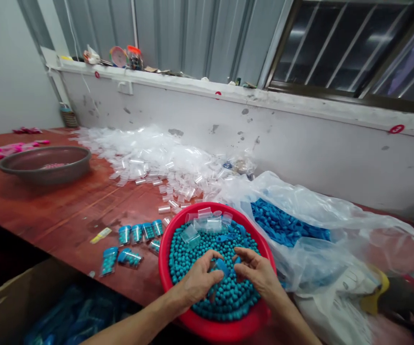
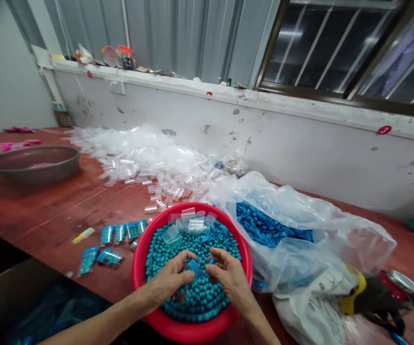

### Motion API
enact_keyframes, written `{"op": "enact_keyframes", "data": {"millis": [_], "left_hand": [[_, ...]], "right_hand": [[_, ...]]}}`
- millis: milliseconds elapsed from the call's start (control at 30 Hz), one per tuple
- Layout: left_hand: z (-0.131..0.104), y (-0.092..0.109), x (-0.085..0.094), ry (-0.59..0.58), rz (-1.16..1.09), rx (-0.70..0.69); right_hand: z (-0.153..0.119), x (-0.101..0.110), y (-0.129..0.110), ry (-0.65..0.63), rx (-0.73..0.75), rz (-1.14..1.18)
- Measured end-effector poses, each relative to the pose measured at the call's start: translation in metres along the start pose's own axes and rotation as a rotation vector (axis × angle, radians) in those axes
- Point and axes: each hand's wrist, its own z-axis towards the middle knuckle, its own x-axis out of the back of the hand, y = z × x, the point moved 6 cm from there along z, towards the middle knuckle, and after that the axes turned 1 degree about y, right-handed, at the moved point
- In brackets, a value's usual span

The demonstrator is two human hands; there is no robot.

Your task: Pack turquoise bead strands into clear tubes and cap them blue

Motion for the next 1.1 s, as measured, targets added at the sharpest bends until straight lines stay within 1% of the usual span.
{"op": "enact_keyframes", "data": {"millis": [67, 133, 200, 233, 300, 367, 433, 533, 633, 733, 800, 833, 900, 967, 1000, 1033, 1067, 1100], "left_hand": [[0.0, 0.0, 0.001, 0.043, 0.002, -0.013], [0.0, 0.002, 0.005, 0.104, -0.001, -0.044], [-0.001, 0.004, 0.01, 0.163, 0.014, -0.078], [-0.001, 0.006, 0.012, 0.177, 0.025, -0.098], [-0.001, 0.01, 0.013, 0.158, 0.031, -0.152], [-0.001, 0.013, 0.011, 0.124, 0.009, -0.196], [-0.001, 0.014, 0.009, 0.122, -0.018, -0.204], [-0.002, 0.015, 0.005, 0.15, -0.047, -0.161], [-0.004, 0.016, 0.0, 0.176, -0.033, -0.117], [-0.003, 0.017, -0.001, 0.207, 0.053, -0.151], [-0.004, 0.015, 0.001, 0.215, 0.127, -0.188], [-0.005, 0.014, 0.004, 0.213, 0.174, -0.201], [-0.009, 0.013, 0.016, 0.196, 0.266, -0.222], [-0.018, 0.014, 0.038, 0.206, 0.344, -0.226], [-0.024, 0.016, 0.054, 0.237, 0.377, -0.222], [-0.031, 0.018, 0.074, 0.3, 0.425, -0.203], [-0.037, 0.022, 0.094, 0.368, 0.495, -0.198], [-0.045, 0.027, 0.115, 0.465, 0.592, -0.188]], "right_hand": [[-0.004, -0.01, -0.002, 0.014, 0.061, -0.086], [-0.013, -0.027, -0.007, -0.031, 0.129, -0.206], [-0.022, -0.043, -0.008, -0.084, 0.156, -0.337], [-0.025, -0.049, -0.008, -0.103, 0.156, -0.404], [-0.029, -0.056, -0.007, -0.112, 0.146, -0.521], [-0.03, -0.059, -0.008, -0.08, 0.146, -0.609], [-0.031, -0.06, -0.013, -0.005, 0.18, -0.667], [-0.034, -0.062, -0.022, 0.097, 0.283, -0.727], [-0.037, -0.063, -0.029, 0.141, 0.346, -0.727], [-0.037, -0.065, -0.03, 0.129, 0.315, -0.696], [-0.037, -0.067, -0.028, 0.068, 0.247, -0.695], [-0.037, -0.07, -0.026, 0.014, 0.215, -0.698], [-0.037, -0.074, -0.022, -0.118, 0.184, -0.695], [-0.036, -0.072, -0.018, -0.22, 0.193, -0.678], [-0.034, -0.069, -0.016, -0.25, 0.2, -0.678], [-0.03, -0.065, -0.014, -0.266, 0.21, -0.689], [-0.025, -0.061, -0.014, -0.272, 0.224, -0.714], [-0.018, -0.057, -0.014, -0.272, 0.242, -0.754]]}}
